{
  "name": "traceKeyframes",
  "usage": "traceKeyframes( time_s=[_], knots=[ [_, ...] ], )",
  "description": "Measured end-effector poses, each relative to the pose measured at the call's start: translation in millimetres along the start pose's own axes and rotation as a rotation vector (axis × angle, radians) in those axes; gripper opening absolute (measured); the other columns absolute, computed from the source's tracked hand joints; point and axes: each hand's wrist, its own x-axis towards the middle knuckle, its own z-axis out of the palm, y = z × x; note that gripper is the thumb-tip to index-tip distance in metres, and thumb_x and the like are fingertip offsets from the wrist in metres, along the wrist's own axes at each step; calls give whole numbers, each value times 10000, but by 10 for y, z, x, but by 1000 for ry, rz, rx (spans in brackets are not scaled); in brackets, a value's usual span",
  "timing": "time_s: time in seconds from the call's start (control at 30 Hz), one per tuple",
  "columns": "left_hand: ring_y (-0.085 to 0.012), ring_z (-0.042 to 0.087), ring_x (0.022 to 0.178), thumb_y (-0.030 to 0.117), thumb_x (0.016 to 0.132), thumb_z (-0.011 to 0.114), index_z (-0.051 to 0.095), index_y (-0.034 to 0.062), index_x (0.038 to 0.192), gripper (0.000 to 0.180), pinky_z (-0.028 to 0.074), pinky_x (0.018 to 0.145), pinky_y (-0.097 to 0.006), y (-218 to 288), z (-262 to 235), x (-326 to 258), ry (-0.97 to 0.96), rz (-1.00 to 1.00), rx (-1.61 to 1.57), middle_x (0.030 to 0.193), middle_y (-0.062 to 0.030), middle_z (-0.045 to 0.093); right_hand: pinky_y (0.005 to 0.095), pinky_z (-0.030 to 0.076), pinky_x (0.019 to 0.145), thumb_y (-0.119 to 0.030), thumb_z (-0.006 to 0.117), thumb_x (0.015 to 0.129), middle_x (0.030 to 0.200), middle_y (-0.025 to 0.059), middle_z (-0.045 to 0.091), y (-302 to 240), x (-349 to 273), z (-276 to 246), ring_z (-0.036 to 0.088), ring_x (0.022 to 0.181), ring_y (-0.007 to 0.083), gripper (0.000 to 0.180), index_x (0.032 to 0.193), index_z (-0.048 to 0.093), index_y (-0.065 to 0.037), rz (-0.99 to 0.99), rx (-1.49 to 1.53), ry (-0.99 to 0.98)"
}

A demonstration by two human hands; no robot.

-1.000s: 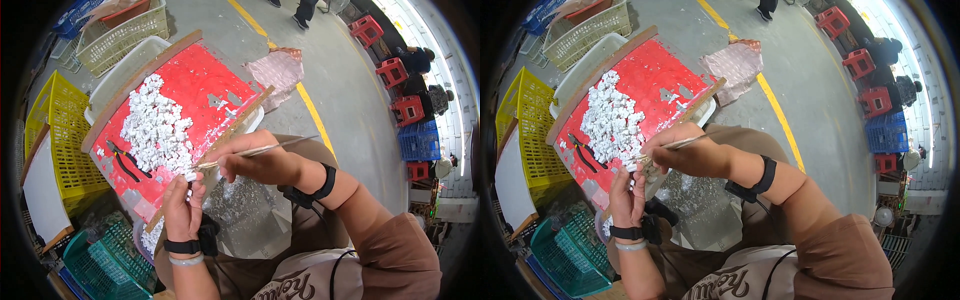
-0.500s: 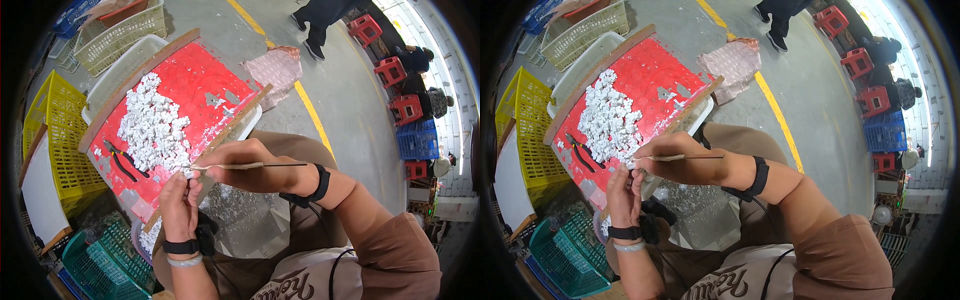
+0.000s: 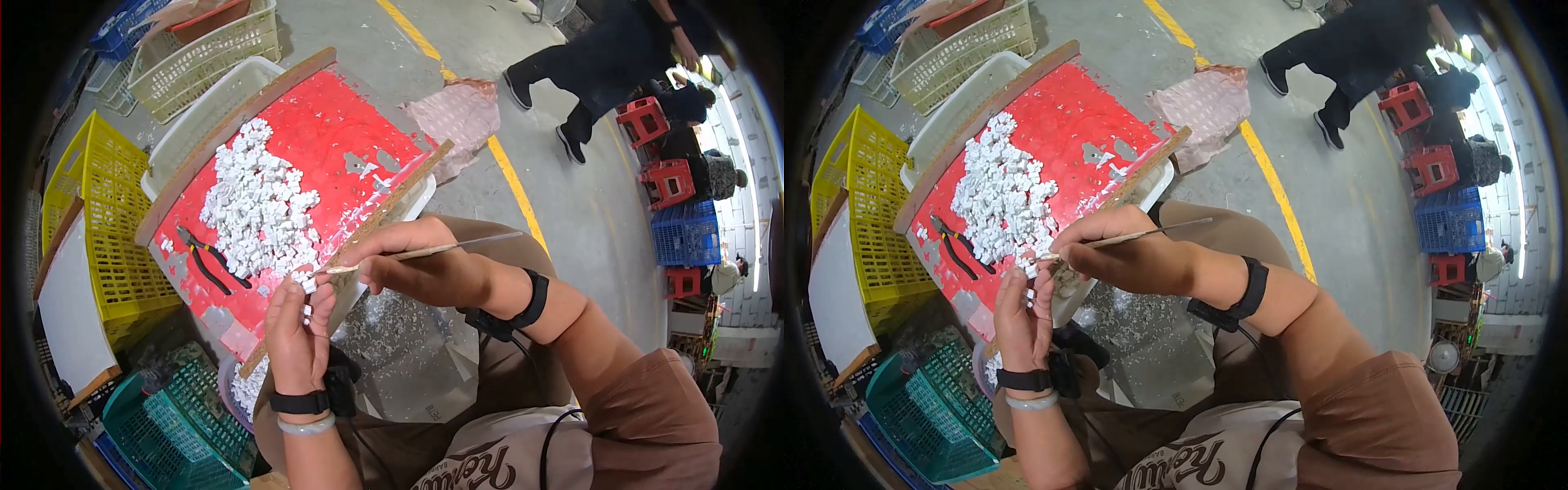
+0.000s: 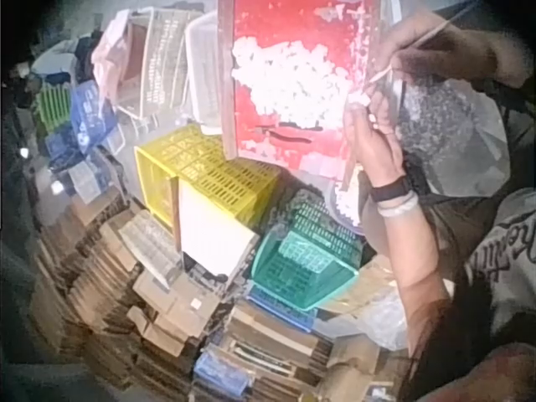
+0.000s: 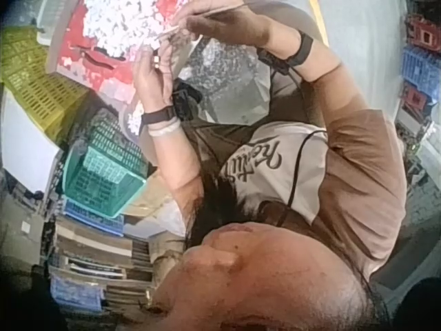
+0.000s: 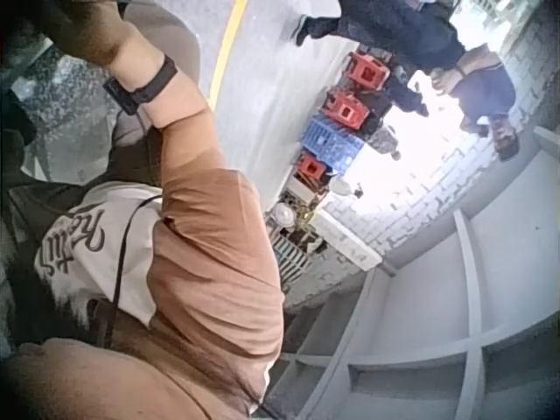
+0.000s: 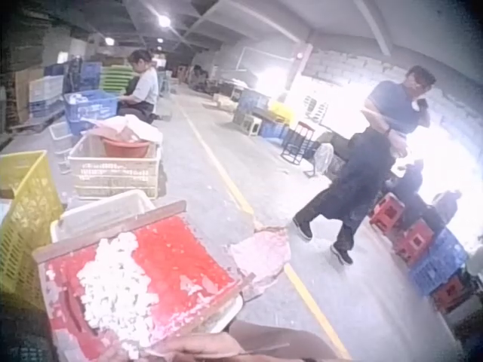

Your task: Applying adhesive to small white plastic components and placing them.

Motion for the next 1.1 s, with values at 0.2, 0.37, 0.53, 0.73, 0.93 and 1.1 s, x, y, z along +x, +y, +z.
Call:
traceKeyframes(
  time_s=[0.2,0.37,0.53,0.73,0.93,1.1],
  knots=[
    [-161,620,839,131,950,472,530,-61,1161,291,546,739,-252,-11,-37,27,-8,-12,-8,974,-133,618,248,477,643,-125,587,908,829,59,630,41,17,10,566,733,81,175,1007,640,9,-93,-86,-48],
    [-145,593,806,130,937,488,559,-46,1127,269,527,680,-256,-24,-89,54,1,-13,-29,944,-92,613,287,485,681,-73,573,868,831,97,646,155,56,4,600,766,143,125,947,631,4,-173,-210,31],
    [-182,565,771,205,903,539,597,29,949,191,488,633,-298,107,-178,-30,59,43,-187,889,-69,608,386,468,642,-47,509,838,807,137,582,412,205,-174,562,749,303,126,933,584,-16,-499,-799,61],
    [-192,547,714,157,867,553,574,58,870,101,452,568,-314,181,-331,22,150,40,-346,867,-92,597,356,455,705,-102,507,826,793,163,601,620,473,-16,584,760,258,153,883,599,6,142,-451,121],
    [-224,550,866,1,759,492,514,-24,1114,357,483,772,-343,193,-386,80,64,73,-363,1006,-131,547,461,477,718,-160,549,773,793,220,629,1098,828,64,606,781,400,186,830,633,-3,281,-676,73],
    [-260,546,1004,-23,723,477,513,-12,1115,394,482,868,-390,263,-345,59,28,6,-449,1114,-145,518,451,487,686,-177,594,764,738,233,619,1395,1038,211,618,726,378,193,808,632,7,215,-903,45]
  ],
)
